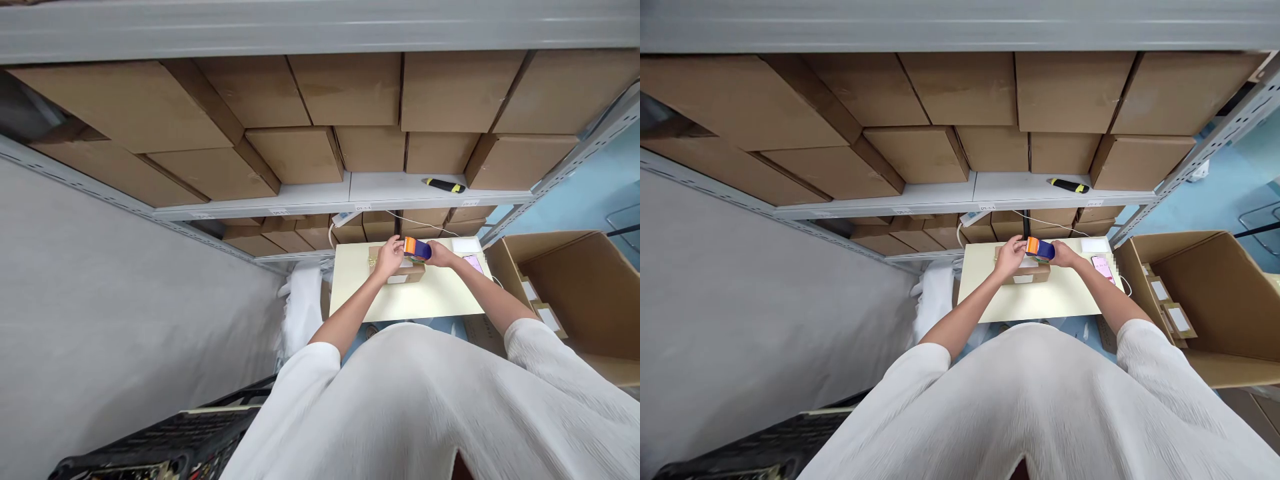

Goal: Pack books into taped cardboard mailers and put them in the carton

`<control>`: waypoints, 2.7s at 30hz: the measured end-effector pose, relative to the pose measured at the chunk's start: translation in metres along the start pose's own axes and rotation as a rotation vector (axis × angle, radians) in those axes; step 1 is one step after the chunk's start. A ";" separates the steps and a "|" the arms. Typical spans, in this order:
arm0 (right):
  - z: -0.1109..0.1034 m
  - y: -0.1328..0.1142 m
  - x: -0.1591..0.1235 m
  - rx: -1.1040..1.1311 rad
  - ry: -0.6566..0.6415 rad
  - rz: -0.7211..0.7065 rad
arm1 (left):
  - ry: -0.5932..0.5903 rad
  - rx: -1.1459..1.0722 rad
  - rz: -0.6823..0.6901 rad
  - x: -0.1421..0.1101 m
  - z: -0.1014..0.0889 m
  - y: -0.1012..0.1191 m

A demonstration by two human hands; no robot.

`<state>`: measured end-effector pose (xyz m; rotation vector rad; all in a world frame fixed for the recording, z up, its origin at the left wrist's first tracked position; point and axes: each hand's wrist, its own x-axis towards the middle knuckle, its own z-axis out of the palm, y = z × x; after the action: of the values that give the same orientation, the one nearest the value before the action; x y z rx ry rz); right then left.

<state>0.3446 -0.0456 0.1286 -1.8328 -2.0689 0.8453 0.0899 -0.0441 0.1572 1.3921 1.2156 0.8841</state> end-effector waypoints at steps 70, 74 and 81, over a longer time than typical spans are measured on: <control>-0.013 -0.122 0.037 -0.567 -0.277 0.077 | 0.670 -0.627 -0.365 0.012 -0.102 -0.154; -0.014 -0.129 0.037 -0.599 -0.294 0.108 | 0.635 -0.604 -0.464 0.013 -0.089 -0.167; -0.014 -0.132 0.031 -0.624 -0.308 0.116 | 0.510 -0.511 -0.458 0.014 -0.054 -0.176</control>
<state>0.2383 -0.0176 0.2093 -2.2580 -2.6668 0.5680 0.0055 -0.0276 -0.0056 0.4588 1.4709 1.1474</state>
